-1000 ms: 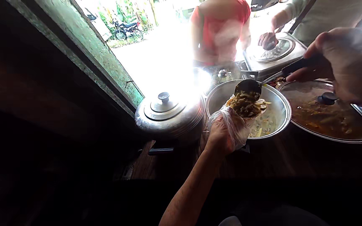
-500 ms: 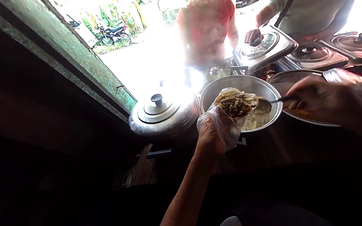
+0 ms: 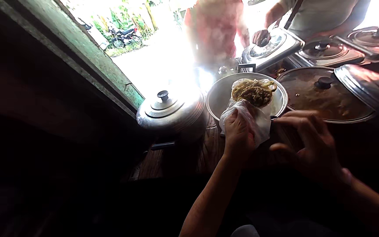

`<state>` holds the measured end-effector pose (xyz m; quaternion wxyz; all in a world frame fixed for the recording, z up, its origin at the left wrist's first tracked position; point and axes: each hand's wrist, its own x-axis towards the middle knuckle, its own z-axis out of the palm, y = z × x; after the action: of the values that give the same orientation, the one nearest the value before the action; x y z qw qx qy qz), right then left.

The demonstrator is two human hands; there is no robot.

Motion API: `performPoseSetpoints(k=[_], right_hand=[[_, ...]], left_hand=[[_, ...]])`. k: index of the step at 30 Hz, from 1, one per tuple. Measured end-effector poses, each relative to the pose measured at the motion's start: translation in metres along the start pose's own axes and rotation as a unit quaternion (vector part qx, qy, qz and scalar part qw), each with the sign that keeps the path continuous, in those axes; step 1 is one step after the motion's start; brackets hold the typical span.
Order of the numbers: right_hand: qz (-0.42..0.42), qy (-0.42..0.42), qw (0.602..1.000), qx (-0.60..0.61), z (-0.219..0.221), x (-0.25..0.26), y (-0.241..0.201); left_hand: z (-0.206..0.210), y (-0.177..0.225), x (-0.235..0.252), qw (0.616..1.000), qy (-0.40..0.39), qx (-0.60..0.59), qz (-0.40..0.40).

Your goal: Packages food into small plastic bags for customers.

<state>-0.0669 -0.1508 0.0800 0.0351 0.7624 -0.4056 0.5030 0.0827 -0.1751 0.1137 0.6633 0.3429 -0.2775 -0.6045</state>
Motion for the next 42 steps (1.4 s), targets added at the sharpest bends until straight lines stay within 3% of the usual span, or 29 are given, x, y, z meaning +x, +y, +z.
performPoseSetpoints(k=[3,6,8,9,10,12,13,14,15,17,20,22,24,29,39,42], right_hand=[[0.020,0.034,0.999,-0.027,0.009,-0.012,-0.002],[0.044,0.068,0.997,-0.020,-0.008,-0.019,0.018],[0.116,0.027,0.988,0.103,-0.028,-0.034,0.019],[0.188,-0.015,0.957,0.222,-0.037,-0.042,0.014],[0.280,-0.075,0.884,0.366,-0.044,-0.046,0.008],[0.448,-0.202,0.640,0.590,-0.054,-0.044,0.006],[0.489,-0.238,0.547,0.636,-0.053,-0.040,0.009],[0.517,-0.241,0.485,0.663,-0.052,-0.037,0.013],[0.535,-0.221,0.448,0.682,-0.051,-0.035,0.017],[0.567,-0.149,0.415,0.695,-0.051,-0.035,0.022],[0.619,-0.044,0.433,0.654,-0.056,-0.038,0.017],[0.620,-0.018,0.445,0.646,-0.061,-0.044,0.014],[0.564,-0.016,0.460,0.685,-0.064,-0.054,0.018],[0.436,-0.007,0.546,0.715,-0.065,-0.068,0.034],[0.427,0.011,0.592,0.683,-0.064,-0.063,0.057],[0.422,-0.024,0.629,0.652,-0.058,-0.063,0.063]], left_hand=[[0.020,-0.016,-0.009,1.000,0.016,-0.007,0.013],[0.040,-0.027,-0.020,0.997,0.047,-0.056,0.026],[0.053,-0.036,-0.028,0.994,0.070,-0.075,0.046],[0.058,-0.042,-0.031,0.992,0.080,-0.076,0.057],[0.062,-0.049,-0.035,0.991,0.088,-0.074,0.065],[0.067,-0.061,-0.043,0.991,0.096,-0.061,0.069],[0.070,-0.066,-0.049,0.991,0.104,-0.048,0.064],[0.073,-0.071,-0.055,0.991,0.115,-0.040,0.059],[0.076,-0.075,-0.061,0.991,0.118,-0.040,0.058],[0.080,-0.082,-0.071,0.990,0.118,-0.045,0.054],[0.084,-0.094,-0.083,0.991,0.106,-0.052,0.055],[0.088,-0.100,-0.088,0.992,0.101,-0.069,0.040],[0.092,-0.107,-0.091,0.989,0.108,-0.097,0.021],[0.098,-0.126,-0.101,0.985,0.088,-0.144,0.028],[0.065,-0.128,-0.103,0.997,0.018,-0.078,-0.014],[0.044,-0.123,-0.103,0.997,-0.002,-0.058,-0.048]])
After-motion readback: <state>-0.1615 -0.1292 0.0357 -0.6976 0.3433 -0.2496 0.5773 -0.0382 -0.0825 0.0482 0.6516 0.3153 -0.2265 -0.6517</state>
